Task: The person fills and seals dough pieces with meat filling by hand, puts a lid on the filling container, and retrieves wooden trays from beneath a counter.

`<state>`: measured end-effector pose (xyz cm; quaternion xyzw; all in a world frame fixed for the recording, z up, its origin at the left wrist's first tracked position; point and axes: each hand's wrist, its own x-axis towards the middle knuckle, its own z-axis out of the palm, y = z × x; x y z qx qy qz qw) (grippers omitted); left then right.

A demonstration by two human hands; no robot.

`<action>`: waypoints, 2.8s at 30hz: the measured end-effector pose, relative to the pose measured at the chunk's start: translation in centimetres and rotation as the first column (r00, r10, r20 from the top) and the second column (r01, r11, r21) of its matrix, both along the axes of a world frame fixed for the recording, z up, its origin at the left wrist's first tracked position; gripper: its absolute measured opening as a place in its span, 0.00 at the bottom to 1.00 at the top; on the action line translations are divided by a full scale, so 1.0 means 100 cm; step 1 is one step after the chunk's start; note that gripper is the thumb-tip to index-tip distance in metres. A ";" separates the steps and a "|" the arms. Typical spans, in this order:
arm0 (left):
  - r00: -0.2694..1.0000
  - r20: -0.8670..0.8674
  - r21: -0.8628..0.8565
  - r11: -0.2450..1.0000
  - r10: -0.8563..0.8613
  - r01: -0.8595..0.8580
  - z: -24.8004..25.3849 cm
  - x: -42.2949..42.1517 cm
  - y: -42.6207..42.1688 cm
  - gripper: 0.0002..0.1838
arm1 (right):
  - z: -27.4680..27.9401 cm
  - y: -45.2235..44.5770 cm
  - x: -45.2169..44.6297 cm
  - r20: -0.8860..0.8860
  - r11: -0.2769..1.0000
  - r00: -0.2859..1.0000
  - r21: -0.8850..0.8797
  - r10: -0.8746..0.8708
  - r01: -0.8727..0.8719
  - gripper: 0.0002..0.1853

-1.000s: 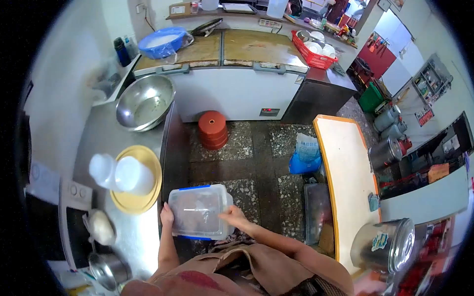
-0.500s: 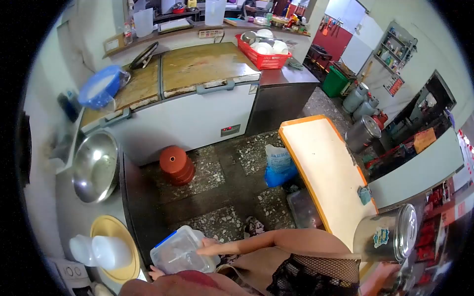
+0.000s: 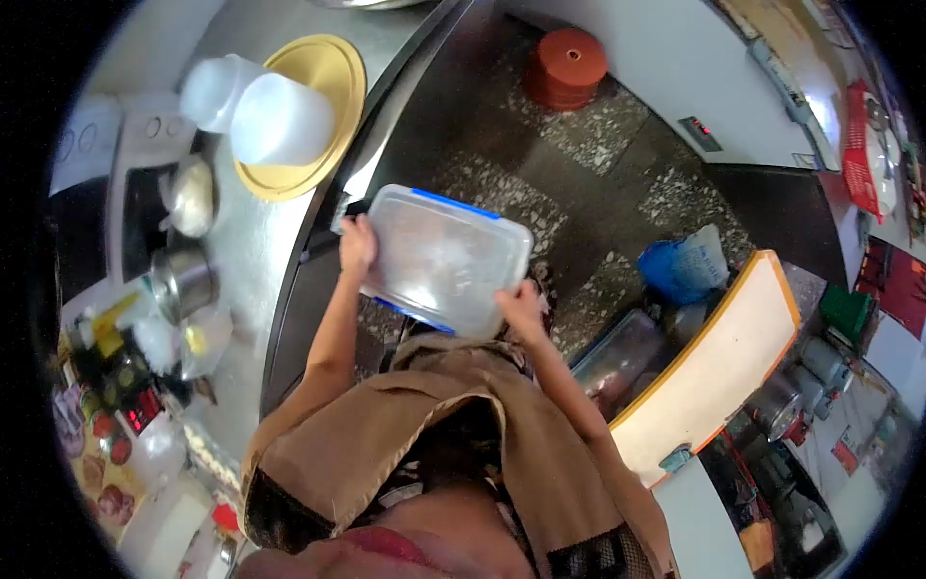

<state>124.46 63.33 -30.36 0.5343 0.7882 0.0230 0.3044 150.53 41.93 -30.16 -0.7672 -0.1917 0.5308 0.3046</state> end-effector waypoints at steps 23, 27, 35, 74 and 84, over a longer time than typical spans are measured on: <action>0.656 0.401 -0.150 0.661 -0.639 0.735 0.024 0.303 -0.202 0.43 | -0.016 -0.339 0.159 -0.019 0.501 0.503 -0.131 -0.864 0.856 0.27; 0.834 0.291 -0.286 0.789 -0.469 0.544 -0.022 0.263 -0.196 0.29 | -0.016 -0.269 0.177 -0.064 0.644 0.644 -0.175 -0.762 0.745 0.22; 0.961 -0.265 -0.368 0.929 -0.075 -0.029 -0.123 0.119 -0.035 0.42 | -0.125 -0.047 0.091 -0.293 0.959 0.913 -0.101 -0.283 0.265 0.27; 0.299 -0.294 -0.538 0.101 0.908 -0.837 -0.047 0.021 -0.554 0.17 | -0.054 0.240 0.226 0.683 0.918 0.617 -0.341 0.390 -0.203 0.43; 0.078 -0.028 -0.531 0.051 0.997 -0.846 -0.084 -0.034 -0.688 0.17 | -0.056 0.198 -0.092 0.691 0.919 0.636 -0.108 0.344 -0.380 0.44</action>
